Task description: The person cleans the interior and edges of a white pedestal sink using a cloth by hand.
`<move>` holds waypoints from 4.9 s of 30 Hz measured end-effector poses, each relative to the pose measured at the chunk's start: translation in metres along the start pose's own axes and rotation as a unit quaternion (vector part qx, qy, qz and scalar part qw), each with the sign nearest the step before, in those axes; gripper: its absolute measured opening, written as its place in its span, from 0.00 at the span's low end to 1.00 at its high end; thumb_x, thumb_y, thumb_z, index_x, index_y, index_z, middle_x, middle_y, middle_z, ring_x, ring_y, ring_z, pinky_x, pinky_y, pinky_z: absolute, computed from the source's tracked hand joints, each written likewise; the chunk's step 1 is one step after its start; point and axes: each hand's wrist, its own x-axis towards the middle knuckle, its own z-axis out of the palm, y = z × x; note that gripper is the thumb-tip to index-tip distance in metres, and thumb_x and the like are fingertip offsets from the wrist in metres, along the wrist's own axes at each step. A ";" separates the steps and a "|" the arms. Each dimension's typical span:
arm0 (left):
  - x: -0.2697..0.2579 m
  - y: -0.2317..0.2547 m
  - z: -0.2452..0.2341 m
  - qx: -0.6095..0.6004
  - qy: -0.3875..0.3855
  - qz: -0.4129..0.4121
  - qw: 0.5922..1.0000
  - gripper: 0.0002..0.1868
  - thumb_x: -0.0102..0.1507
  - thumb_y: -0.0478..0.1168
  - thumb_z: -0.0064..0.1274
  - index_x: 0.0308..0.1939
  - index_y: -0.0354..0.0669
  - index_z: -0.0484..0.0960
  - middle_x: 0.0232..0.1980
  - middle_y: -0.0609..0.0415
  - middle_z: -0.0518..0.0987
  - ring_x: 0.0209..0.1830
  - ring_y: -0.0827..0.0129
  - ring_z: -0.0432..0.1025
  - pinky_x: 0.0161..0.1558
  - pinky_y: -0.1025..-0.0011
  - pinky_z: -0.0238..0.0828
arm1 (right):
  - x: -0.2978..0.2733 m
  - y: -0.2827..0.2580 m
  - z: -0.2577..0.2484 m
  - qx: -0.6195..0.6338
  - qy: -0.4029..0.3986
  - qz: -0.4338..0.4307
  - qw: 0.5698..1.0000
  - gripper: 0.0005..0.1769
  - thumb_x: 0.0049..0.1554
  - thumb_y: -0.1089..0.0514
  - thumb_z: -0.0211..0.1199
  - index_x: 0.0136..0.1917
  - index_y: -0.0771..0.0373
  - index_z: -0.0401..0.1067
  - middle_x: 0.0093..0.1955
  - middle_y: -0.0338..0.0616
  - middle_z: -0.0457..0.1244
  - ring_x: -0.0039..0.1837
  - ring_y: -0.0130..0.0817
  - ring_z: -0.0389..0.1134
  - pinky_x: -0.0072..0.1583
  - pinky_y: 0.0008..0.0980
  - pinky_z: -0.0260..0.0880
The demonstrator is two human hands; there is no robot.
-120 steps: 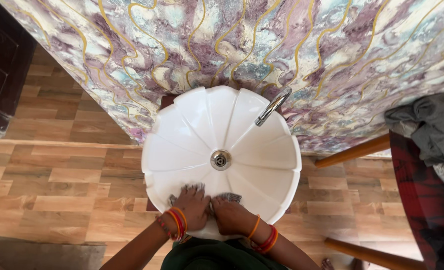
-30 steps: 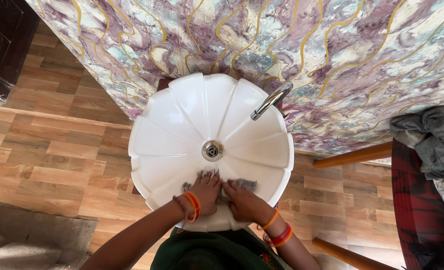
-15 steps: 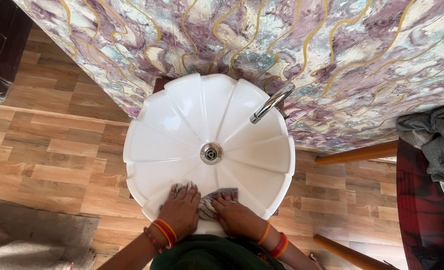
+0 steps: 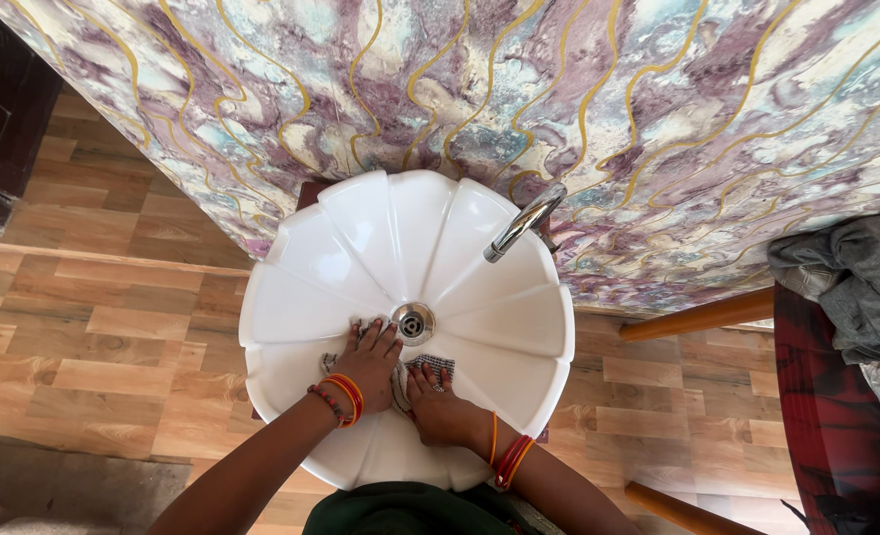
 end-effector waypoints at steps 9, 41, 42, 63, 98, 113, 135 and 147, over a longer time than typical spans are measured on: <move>-0.015 0.008 0.006 -0.045 0.016 -0.011 0.999 0.39 0.60 0.45 0.44 0.76 0.40 0.57 0.82 0.39 0.45 0.83 0.42 0.36 0.77 0.40 0.27 | -0.022 -0.011 -0.007 -0.018 0.038 0.008 0.999 0.38 0.60 0.61 0.48 0.78 0.82 0.43 0.81 0.73 0.42 0.82 0.71 0.38 0.77 0.65 0.40; 0.115 0.048 -0.012 0.003 0.275 0.202 0.940 0.44 0.56 0.39 0.52 0.74 0.25 0.57 0.80 0.35 0.52 0.82 0.45 0.42 0.78 0.49 0.34 | -0.034 0.090 -0.039 -0.161 0.257 0.108 0.947 0.44 0.49 0.62 0.52 0.74 0.86 0.44 0.78 0.76 0.43 0.82 0.66 0.39 0.78 0.59 0.28; 0.122 0.043 -0.018 0.025 0.280 0.193 0.940 0.44 0.56 0.40 0.52 0.74 0.26 0.57 0.81 0.37 0.52 0.83 0.46 0.41 0.78 0.49 0.32 | -0.025 0.098 -0.045 -0.183 0.256 0.122 0.941 0.44 0.50 0.61 0.52 0.75 0.85 0.43 0.79 0.74 0.43 0.82 0.65 0.38 0.78 0.59 0.28; 0.158 -0.043 -0.058 0.053 0.398 0.016 0.916 0.39 0.61 0.35 0.45 0.78 0.44 0.58 0.83 0.56 0.50 0.83 0.58 0.42 0.78 0.44 0.29 | 0.083 0.114 -0.113 -0.209 0.375 0.101 0.898 0.49 0.49 0.62 0.56 0.80 0.75 0.42 0.84 0.63 0.38 0.84 0.66 0.35 0.77 0.70 0.25; -0.017 0.067 0.021 -0.096 -0.018 0.057 0.994 0.38 0.65 0.44 0.40 0.77 0.32 0.50 0.83 0.39 0.39 0.83 0.40 0.33 0.76 0.37 0.29 | -0.076 0.042 -0.025 -0.064 0.103 -0.015 0.993 0.39 0.44 0.66 0.58 0.71 0.66 0.61 0.73 0.60 0.57 0.76 0.59 0.54 0.75 0.63 0.44; 0.065 0.083 -0.007 -0.104 0.156 0.185 0.965 0.45 0.55 0.36 0.48 0.75 0.28 0.52 0.83 0.38 0.41 0.83 0.44 0.35 0.77 0.47 0.33 | -0.089 0.058 -0.042 -0.124 0.321 0.057 0.937 0.33 0.46 0.66 0.55 0.66 0.73 0.64 0.71 0.64 0.59 0.75 0.53 0.58 0.79 0.49 0.44; -0.051 0.074 0.036 -0.270 0.001 0.222 0.937 0.30 0.64 0.46 0.42 0.67 0.34 0.69 0.76 0.41 0.63 0.76 0.47 0.56 0.75 0.55 0.52 | -0.152 -0.033 -0.039 0.098 0.184 -0.012 0.978 0.23 0.51 0.66 0.52 0.61 0.65 0.70 0.58 0.51 0.67 0.63 0.50 0.66 0.70 0.48 0.60; 0.033 0.065 0.019 -0.088 0.101 0.181 0.974 0.43 0.59 0.44 0.49 0.75 0.30 0.53 0.81 0.40 0.48 0.81 0.42 0.42 0.74 0.37 0.37 | -0.080 0.016 -0.004 -0.087 0.236 0.083 0.964 0.41 0.45 0.63 0.56 0.71 0.82 0.56 0.72 0.73 0.55 0.74 0.64 0.55 0.75 0.56 0.48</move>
